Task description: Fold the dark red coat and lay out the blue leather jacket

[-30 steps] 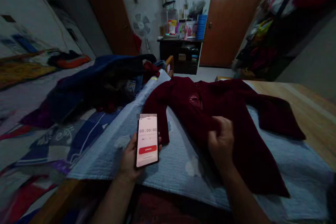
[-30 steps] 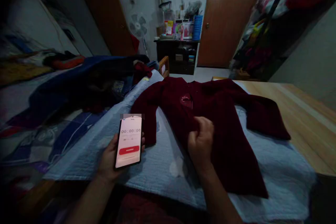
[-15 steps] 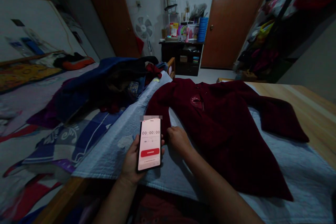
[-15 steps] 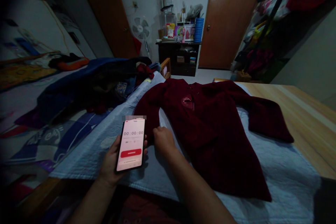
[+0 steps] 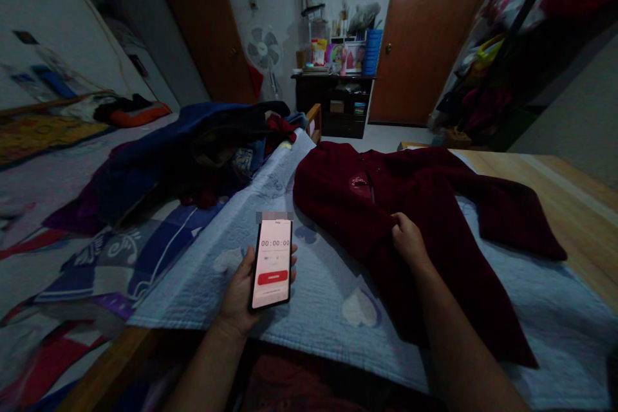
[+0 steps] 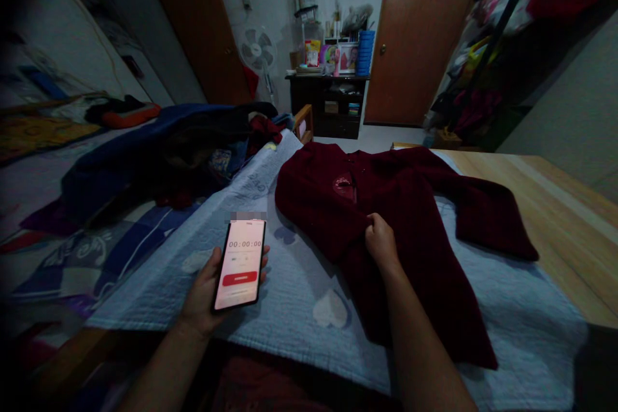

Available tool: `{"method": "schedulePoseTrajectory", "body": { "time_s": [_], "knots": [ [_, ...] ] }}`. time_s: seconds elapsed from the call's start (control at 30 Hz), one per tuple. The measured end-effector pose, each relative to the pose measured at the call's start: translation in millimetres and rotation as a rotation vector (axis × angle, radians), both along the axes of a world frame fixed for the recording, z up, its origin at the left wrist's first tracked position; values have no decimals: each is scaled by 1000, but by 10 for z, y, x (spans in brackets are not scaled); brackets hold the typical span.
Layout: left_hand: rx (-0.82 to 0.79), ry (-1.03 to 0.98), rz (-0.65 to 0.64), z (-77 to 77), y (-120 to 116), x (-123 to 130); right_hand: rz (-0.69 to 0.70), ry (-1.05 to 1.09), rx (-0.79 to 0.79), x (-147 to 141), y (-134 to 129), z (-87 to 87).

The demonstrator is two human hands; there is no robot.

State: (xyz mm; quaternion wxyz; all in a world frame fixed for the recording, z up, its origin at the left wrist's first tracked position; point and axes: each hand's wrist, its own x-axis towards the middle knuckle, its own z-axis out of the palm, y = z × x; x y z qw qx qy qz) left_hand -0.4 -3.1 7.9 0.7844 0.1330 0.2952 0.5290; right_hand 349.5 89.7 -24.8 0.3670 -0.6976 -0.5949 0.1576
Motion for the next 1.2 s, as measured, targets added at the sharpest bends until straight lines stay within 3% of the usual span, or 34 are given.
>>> {"method": "schedulePoseTrajectory", "body": {
  "time_s": [0.13,0.4,0.8,1.2],
  "knots": [
    [-27,70,15,-22,22,27,-17,71,-28,20,9,-195],
    [-93,231,73,0,117,13,5,49,35,-6,-1,-324],
    [-124,413,106,-26,233,-32,4,-18,83,-47,-48,-327],
    [-111,447,106,-2,299,-7,10,-33,68,-47,-55,-305]
  ]
}}
